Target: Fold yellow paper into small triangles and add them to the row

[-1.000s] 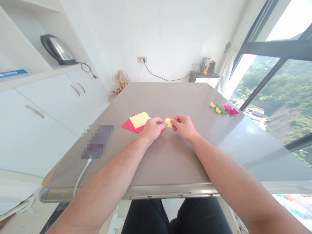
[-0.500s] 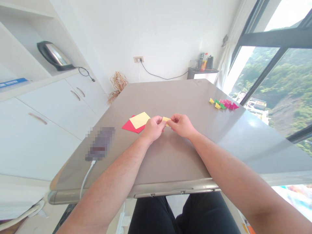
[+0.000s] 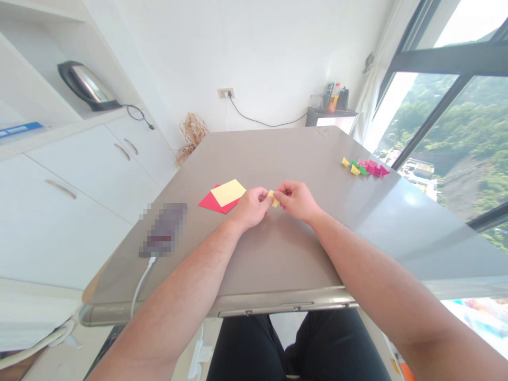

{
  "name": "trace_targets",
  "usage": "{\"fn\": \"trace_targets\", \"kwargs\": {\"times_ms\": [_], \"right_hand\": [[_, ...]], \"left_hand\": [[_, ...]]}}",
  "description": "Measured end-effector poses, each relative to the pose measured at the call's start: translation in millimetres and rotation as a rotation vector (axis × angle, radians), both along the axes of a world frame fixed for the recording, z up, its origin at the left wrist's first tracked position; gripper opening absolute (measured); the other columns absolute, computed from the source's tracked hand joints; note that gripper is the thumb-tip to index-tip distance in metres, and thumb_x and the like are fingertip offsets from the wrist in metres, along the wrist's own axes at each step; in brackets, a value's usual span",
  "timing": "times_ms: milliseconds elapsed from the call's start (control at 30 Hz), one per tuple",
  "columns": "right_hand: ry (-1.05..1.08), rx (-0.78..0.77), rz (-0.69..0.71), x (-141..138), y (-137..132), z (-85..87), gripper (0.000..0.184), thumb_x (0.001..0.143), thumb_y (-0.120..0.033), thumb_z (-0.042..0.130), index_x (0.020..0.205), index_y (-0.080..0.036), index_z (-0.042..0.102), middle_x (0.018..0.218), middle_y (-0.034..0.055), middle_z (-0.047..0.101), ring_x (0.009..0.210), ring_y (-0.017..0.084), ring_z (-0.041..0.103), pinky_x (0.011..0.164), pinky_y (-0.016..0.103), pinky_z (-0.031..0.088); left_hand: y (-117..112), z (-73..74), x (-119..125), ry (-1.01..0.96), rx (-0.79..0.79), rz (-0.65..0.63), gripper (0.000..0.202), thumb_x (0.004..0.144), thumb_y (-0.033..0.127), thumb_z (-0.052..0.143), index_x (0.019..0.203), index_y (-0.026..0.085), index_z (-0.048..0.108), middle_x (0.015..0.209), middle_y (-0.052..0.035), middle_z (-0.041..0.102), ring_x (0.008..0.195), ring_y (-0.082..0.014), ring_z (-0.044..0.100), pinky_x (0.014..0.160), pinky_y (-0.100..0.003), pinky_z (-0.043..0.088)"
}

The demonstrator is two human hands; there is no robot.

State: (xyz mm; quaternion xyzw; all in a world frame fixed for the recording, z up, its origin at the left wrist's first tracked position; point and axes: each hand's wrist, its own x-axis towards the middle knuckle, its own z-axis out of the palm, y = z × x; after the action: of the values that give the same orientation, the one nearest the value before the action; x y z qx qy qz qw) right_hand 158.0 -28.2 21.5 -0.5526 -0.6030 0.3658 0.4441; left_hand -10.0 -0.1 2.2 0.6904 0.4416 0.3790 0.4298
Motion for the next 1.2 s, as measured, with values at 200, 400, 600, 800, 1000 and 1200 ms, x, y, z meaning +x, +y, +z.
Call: {"fn": "trace_targets", "kwargs": {"times_ms": [200, 400, 600, 800, 1000, 1200], "right_hand": [[0.14, -0.082, 0.021, 1.6, 1.0, -0.4, 0.006, 0.07, -0.022, 0.067, 0.069, -0.02, 0.062, 0.059, -0.0006, 0.064, 0.058, 0.013, 0.058, 0.059, 0.026, 0.047], [0.283, -0.028, 0.033, -0.1, -1.2, 1.3, 0.014, 0.069, -0.028, 0.073, 0.066, -0.019, 0.062, 0.06, -0.0012, 0.064, 0.059, 0.012, 0.058, 0.06, 0.027, 0.049], [0.227, -0.002, 0.02, 0.8, -1.3, 0.7, 0.016, 0.071, -0.031, 0.073, 0.068, -0.019, 0.063, 0.061, -0.002, 0.063, 0.055, 0.011, 0.056, 0.057, 0.026, 0.047], [0.193, 0.037, -0.018, -0.1, -0.7, -2.3, 0.013, 0.072, -0.031, 0.072, 0.076, -0.019, 0.066, 0.067, -0.0003, 0.067, 0.058, 0.013, 0.06, 0.057, 0.028, 0.05], [0.28, 0.147, 0.004, -3.9, -0.2, -4.0, 0.015, 0.069, -0.022, 0.067, 0.084, -0.021, 0.064, 0.076, -0.0013, 0.07, 0.063, 0.014, 0.066, 0.063, 0.03, 0.055], [0.144, 0.173, -0.035, -3.2, -1.8, -3.1, 0.025, 0.071, -0.022, 0.066, 0.096, -0.024, 0.068, 0.071, -0.0035, 0.069, 0.062, 0.014, 0.064, 0.061, 0.029, 0.052]], "left_hand": [[1.0, -0.6, 1.1, -0.111, 0.184, 0.15, 0.02, 0.082, 0.034, 0.071, 0.096, 0.021, 0.064, 0.084, -0.0033, 0.072, 0.076, -0.0168, 0.067, 0.067, -0.03, 0.053], [-4.9, 8.3, 4.2, -0.316, 0.037, 0.047, 0.028, 0.077, 0.034, 0.076, 0.094, 0.019, 0.06, 0.084, -0.0034, 0.073, 0.072, -0.0163, 0.068, 0.065, -0.03, 0.055], [-6.8, 11.5, 3.3, -0.261, 0.026, 0.033, 0.017, 0.075, 0.028, 0.077, 0.077, 0.016, 0.066, 0.074, -0.0015, 0.071, 0.062, -0.011, 0.061, 0.06, -0.025, 0.05], [-8.5, 11.9, 3.2, -0.274, 0.019, 0.023, 0.021, 0.081, 0.034, 0.074, 0.088, 0.018, 0.062, 0.077, -0.0031, 0.073, 0.066, -0.0166, 0.071, 0.066, -0.032, 0.059], [-9.8, 13.4, 3.9, -0.284, 0.011, -0.03, 0.032, 0.078, 0.027, 0.076, 0.106, 0.02, 0.061, 0.088, -0.0046, 0.076, 0.07, -0.0185, 0.073, 0.068, -0.035, 0.06], [-6.0, 10.2, 3.7, -0.293, 0.018, 0.02, 0.016, 0.072, 0.021, 0.074, 0.086, 0.018, 0.066, 0.073, 0.0002, 0.07, 0.062, -0.0122, 0.063, 0.061, -0.027, 0.053]]}}
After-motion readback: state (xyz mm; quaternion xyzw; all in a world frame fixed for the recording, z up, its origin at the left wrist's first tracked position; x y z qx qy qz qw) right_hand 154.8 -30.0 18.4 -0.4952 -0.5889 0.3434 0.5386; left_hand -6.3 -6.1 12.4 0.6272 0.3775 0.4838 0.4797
